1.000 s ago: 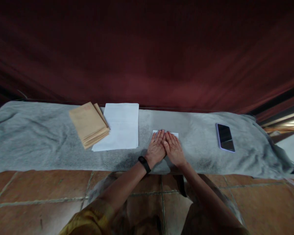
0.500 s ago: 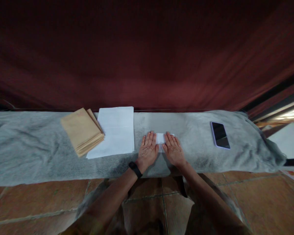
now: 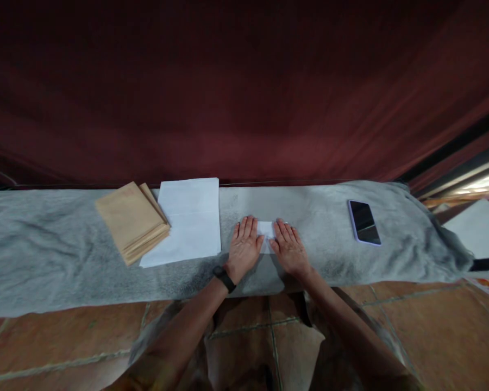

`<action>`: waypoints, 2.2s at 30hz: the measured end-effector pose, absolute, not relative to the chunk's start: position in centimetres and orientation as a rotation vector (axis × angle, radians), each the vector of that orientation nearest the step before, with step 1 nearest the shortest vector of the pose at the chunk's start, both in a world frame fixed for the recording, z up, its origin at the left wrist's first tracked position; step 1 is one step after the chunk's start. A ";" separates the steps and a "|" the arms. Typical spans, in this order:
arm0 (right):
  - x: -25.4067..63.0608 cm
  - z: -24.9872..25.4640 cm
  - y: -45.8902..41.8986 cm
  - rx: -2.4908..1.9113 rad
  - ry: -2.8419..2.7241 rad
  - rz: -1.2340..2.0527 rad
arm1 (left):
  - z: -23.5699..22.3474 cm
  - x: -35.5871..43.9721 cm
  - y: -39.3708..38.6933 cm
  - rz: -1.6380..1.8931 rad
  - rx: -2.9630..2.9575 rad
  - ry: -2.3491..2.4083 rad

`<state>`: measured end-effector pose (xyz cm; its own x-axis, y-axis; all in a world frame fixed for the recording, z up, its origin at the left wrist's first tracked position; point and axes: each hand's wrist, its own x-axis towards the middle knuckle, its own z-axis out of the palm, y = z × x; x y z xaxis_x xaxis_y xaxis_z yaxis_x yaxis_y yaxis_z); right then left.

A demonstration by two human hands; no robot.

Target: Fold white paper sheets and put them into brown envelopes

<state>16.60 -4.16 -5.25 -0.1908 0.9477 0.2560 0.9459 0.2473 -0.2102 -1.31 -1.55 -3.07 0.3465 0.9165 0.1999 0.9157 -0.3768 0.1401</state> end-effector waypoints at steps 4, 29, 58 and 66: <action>17.1 -5.5 -4.2 -1.767 -2.184 -0.005 | -3.8 -1.3 -1.6 0.388 2.566 1.774; 14.3 -4.6 -4.5 -1.746 -2.186 0.028 | -3.2 -1.0 -3.1 0.448 2.541 1.767; 18.3 -5.4 -5.0 -1.846 -2.134 -0.048 | -3.3 -2.4 -4.1 0.360 2.549 1.741; 20.5 -5.3 -4.6 -1.892 -2.134 -0.014 | -1.6 -4.2 -3.7 0.224 2.709 1.443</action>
